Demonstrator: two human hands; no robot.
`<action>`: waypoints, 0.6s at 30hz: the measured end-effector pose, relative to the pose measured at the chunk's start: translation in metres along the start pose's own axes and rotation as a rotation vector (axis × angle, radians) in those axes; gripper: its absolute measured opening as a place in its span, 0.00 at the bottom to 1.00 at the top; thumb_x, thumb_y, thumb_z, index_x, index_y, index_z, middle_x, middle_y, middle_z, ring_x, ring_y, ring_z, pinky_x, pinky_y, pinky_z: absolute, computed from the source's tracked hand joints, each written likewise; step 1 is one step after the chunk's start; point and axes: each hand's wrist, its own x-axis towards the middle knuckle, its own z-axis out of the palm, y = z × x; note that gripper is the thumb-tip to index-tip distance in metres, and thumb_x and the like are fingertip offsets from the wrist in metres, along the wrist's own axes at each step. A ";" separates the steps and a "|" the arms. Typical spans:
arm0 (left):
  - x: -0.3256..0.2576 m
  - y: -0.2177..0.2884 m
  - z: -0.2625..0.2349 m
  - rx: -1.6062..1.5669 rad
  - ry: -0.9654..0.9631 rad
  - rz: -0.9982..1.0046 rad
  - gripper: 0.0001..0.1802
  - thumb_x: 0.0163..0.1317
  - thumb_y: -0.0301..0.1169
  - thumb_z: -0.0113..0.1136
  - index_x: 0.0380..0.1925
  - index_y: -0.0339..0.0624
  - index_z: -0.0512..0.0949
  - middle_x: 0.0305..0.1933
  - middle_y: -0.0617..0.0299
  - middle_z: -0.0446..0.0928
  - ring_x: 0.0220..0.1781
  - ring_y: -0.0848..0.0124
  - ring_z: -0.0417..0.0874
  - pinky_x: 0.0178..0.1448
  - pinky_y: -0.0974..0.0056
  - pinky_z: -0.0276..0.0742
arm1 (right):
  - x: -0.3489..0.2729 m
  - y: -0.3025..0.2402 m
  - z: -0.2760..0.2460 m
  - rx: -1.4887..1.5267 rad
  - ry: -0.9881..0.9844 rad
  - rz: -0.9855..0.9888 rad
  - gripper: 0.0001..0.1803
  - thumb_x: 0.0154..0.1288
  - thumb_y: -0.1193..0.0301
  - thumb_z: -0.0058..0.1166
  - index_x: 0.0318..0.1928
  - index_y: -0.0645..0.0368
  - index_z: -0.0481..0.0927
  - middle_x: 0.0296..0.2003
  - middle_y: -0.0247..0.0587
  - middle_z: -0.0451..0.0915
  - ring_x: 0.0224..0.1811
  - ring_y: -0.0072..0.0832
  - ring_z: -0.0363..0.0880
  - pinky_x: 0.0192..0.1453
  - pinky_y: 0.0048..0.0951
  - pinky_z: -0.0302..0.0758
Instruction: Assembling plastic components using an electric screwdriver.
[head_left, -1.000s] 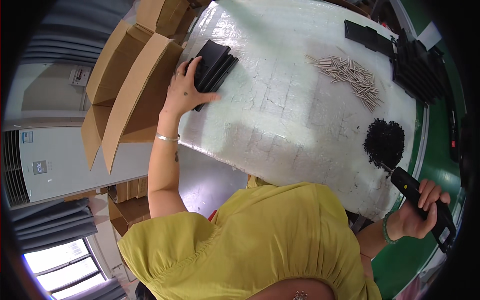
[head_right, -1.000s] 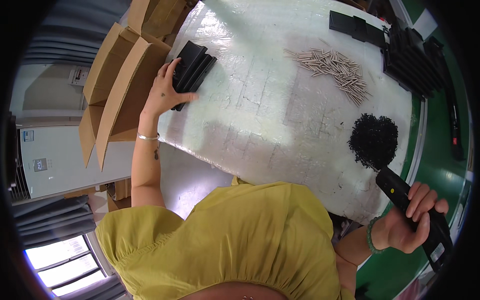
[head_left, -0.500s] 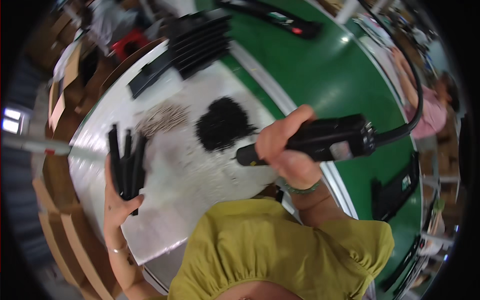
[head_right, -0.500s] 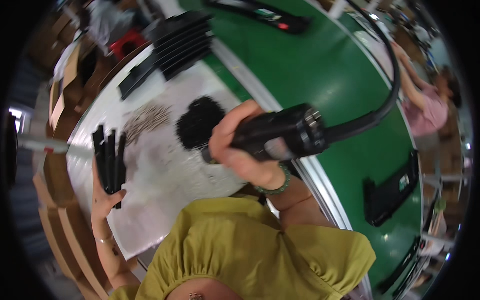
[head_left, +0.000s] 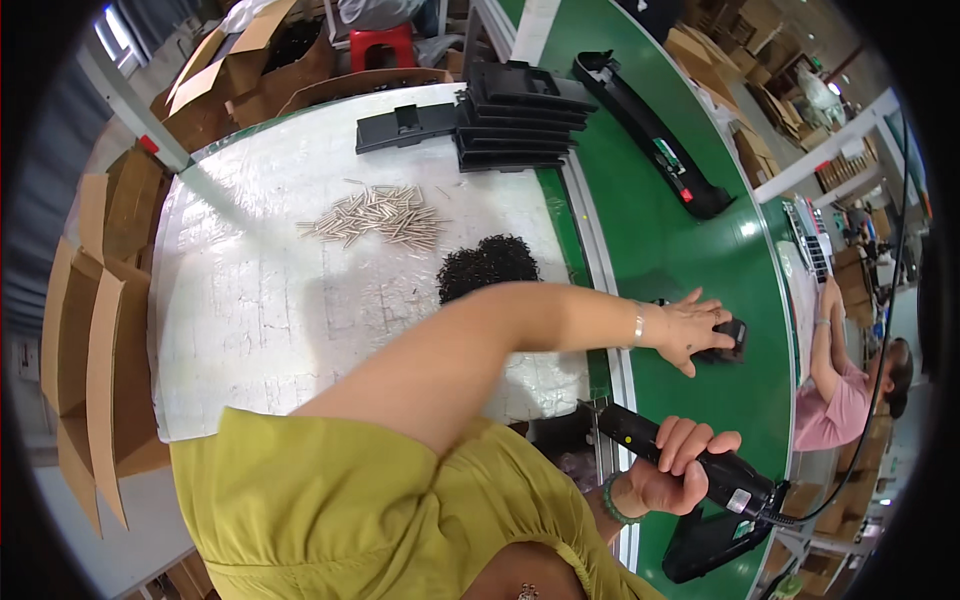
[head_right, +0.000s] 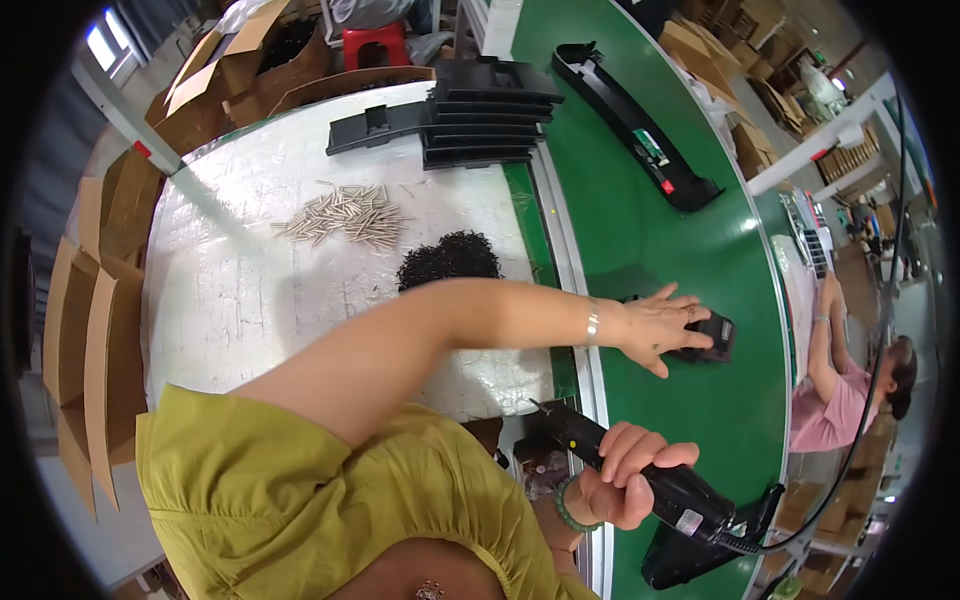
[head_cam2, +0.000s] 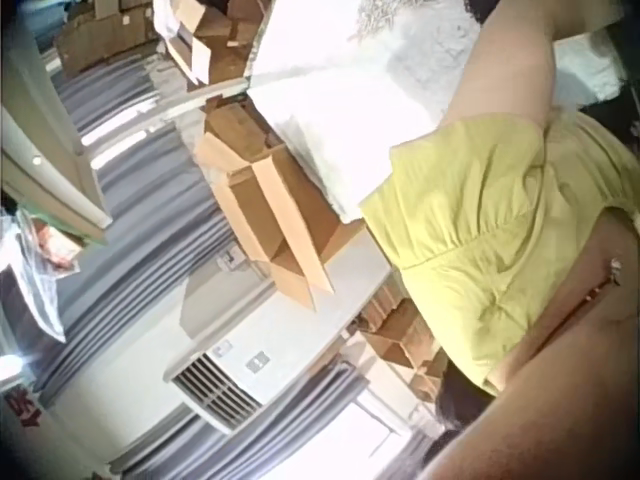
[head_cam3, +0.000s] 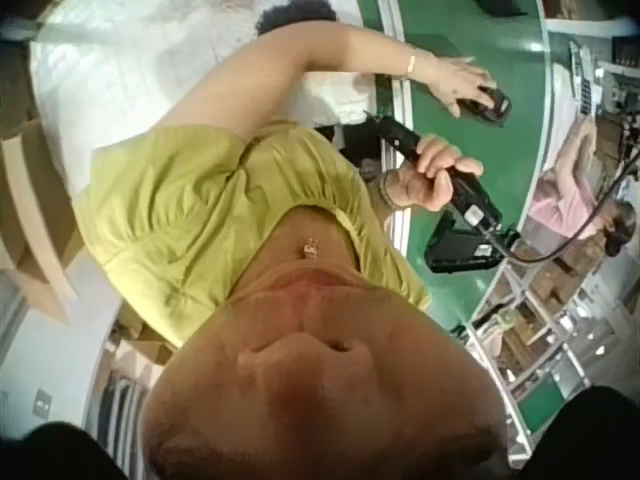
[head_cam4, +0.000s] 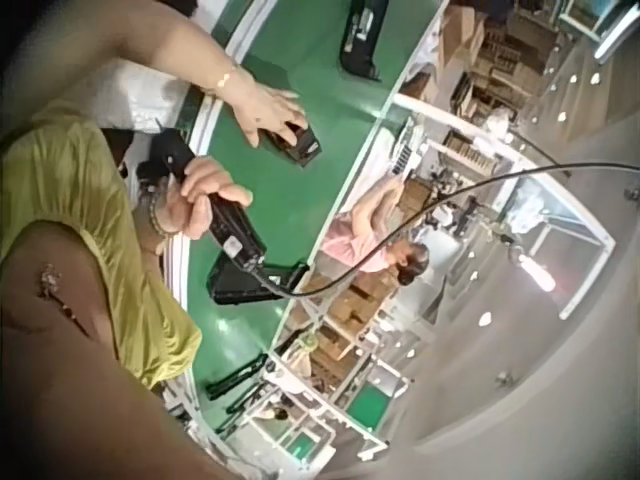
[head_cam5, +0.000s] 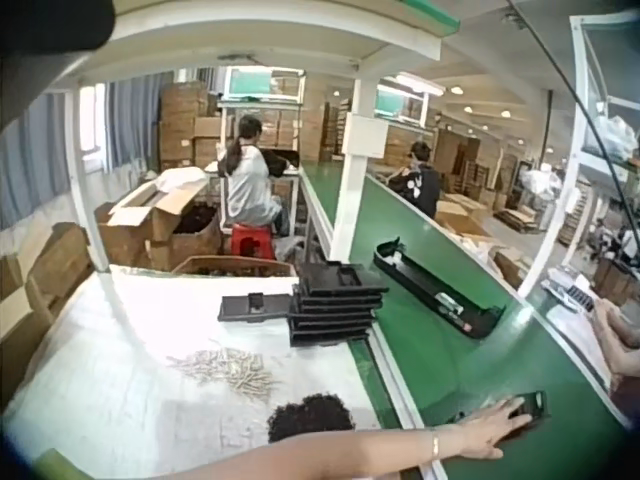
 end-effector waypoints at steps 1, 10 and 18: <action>-0.009 -0.002 -0.015 -0.161 0.012 0.109 0.33 0.48 0.47 0.66 0.55 0.51 0.71 0.58 0.50 0.68 0.57 0.54 0.71 0.58 0.48 0.67 | 0.004 0.000 -0.001 -0.008 -0.007 0.008 0.13 0.54 0.73 0.48 0.41 0.56 0.63 0.16 0.28 0.61 0.16 0.16 0.59 0.26 0.21 0.57; -0.235 -0.116 -0.249 0.417 0.232 -0.945 0.15 0.47 0.44 0.66 0.23 0.44 0.78 0.25 0.57 0.76 0.30 0.60 0.79 0.36 0.59 0.75 | 0.031 0.035 0.009 0.008 -0.039 0.076 0.12 0.54 0.73 0.47 0.40 0.56 0.64 0.17 0.28 0.61 0.16 0.17 0.58 0.27 0.23 0.57; -0.309 -0.189 -0.282 0.320 -0.098 -1.014 0.45 0.39 0.46 0.73 0.59 0.43 0.69 0.57 0.47 0.73 0.58 0.53 0.74 0.61 0.58 0.69 | 0.028 0.045 0.056 0.040 -0.200 0.151 0.13 0.53 0.72 0.47 0.40 0.54 0.63 0.16 0.26 0.61 0.15 0.16 0.59 0.29 0.24 0.60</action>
